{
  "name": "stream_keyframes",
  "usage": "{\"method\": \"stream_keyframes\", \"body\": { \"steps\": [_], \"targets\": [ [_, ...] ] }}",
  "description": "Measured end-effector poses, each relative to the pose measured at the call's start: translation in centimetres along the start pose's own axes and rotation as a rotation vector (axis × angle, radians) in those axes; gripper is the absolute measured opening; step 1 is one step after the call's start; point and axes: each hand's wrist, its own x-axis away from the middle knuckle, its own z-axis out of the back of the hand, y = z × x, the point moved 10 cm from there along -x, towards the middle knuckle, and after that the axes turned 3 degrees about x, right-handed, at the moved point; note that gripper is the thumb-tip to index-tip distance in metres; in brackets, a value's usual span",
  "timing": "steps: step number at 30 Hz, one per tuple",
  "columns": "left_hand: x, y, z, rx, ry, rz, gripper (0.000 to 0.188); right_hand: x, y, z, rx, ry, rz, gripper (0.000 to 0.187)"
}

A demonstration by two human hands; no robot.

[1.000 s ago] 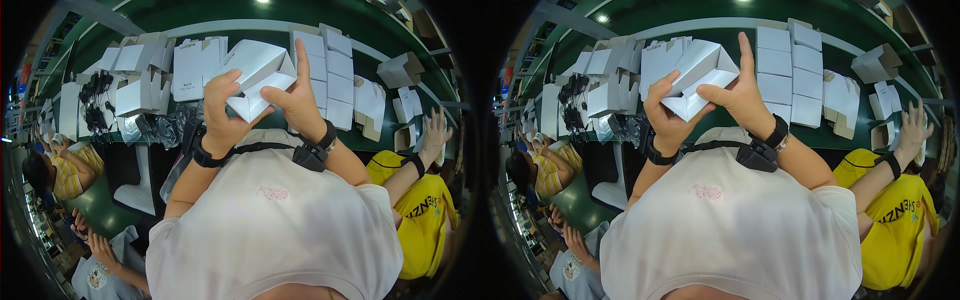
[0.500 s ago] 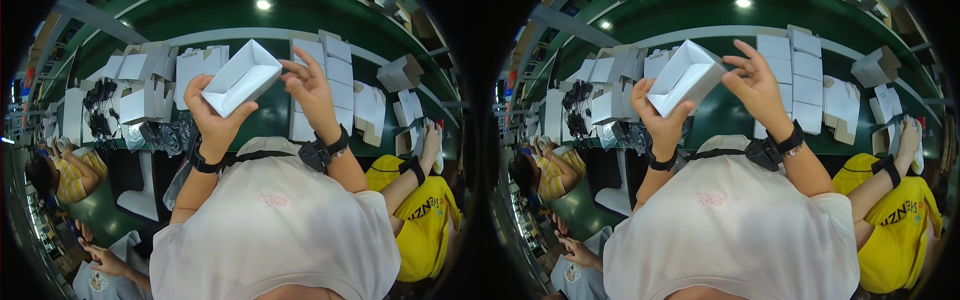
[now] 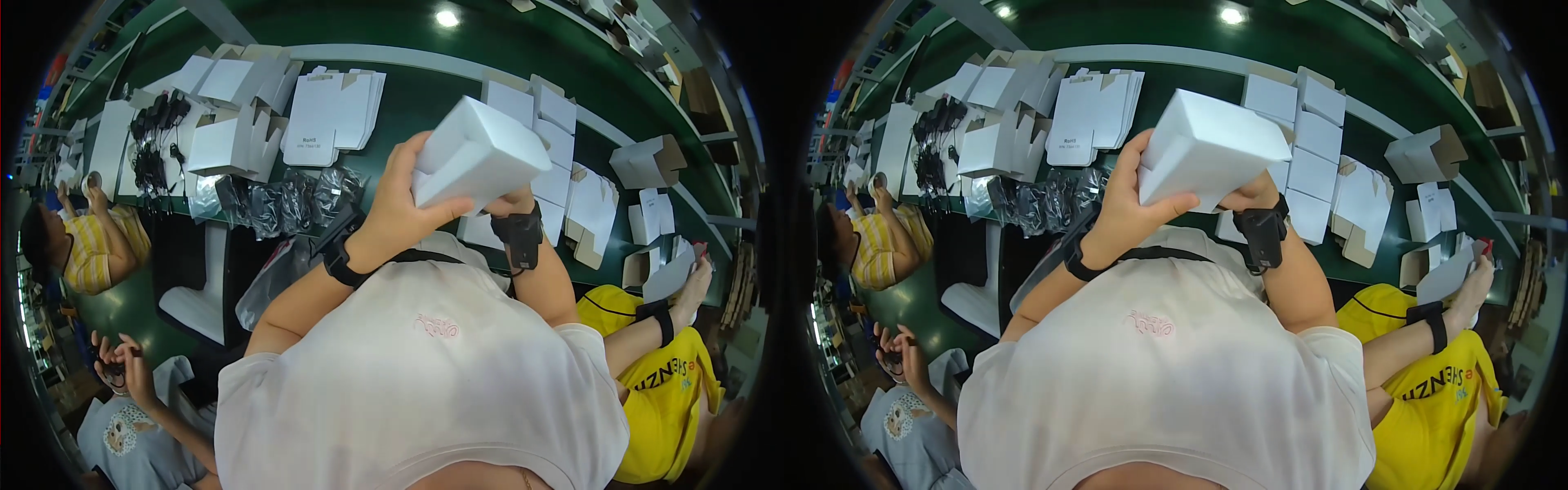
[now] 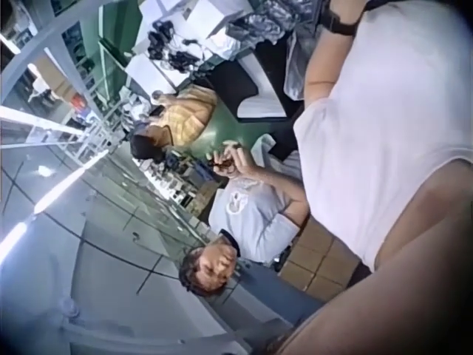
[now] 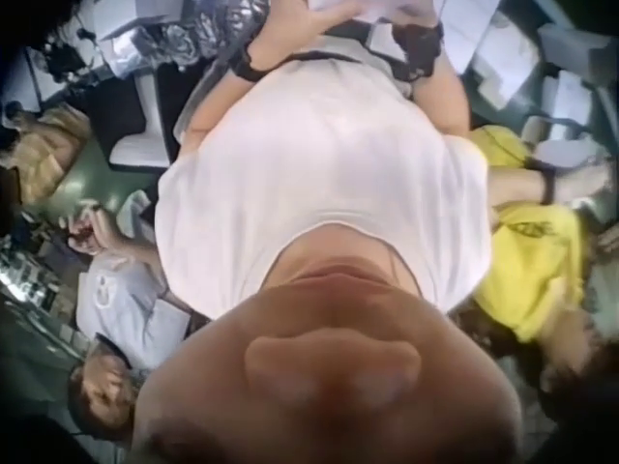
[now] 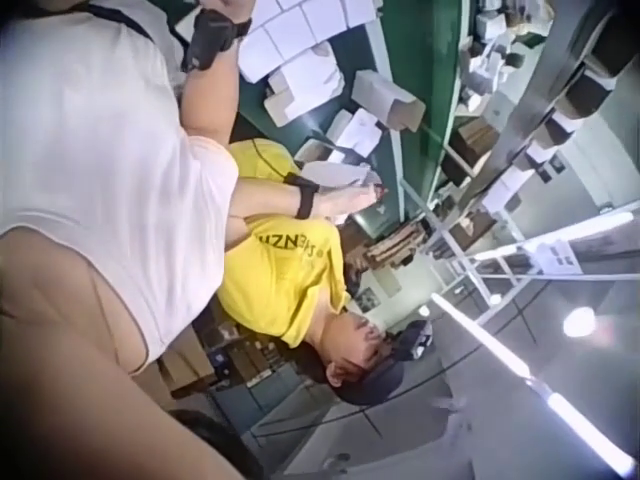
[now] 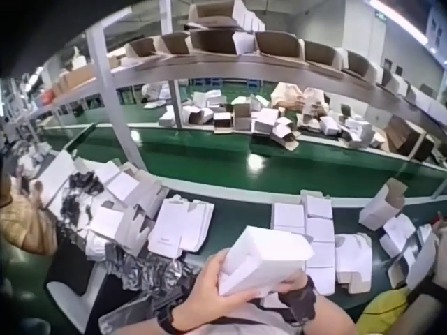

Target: The person folds a white cardboard box by hand, places it onto a stack on the table, and then picks up a flat cardboard sheet to fold into another box.

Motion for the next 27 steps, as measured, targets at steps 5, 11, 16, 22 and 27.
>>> {"method": "stream_keyframes", "body": {
  "steps": [5, 11, 16, 22, 27],
  "targets": [
    [-0.4, 1.9, 0.2, -0.142, -0.027, -0.140, 0.085, -0.8, 0.2, -1.2, -0.038, 0.001, 0.009, 0.053],
    [-0.8, 1.7, 0.1, -0.119, -0.127, -0.101, 0.086, -1.4, 0.7, -1.4, -0.135, -0.056, 0.036, 0.048],
    [0.0, 2.6, 0.9, -0.094, 0.038, -0.185, 0.079, -0.1, -0.7, -2.5, 0.295, -0.018, 0.168, 0.059],
    [-0.7, 3.3, -0.2, -0.122, -0.048, -0.153, 0.082, 0.1, -0.7, -1.4, 0.263, -0.255, 0.261, 0.076],
    [-0.3, 2.9, 0.1, -0.115, -0.009, -0.149, 0.085, -0.6, 0.8, -1.8, 0.013, -0.154, 0.060, 0.066]
  ]
}}
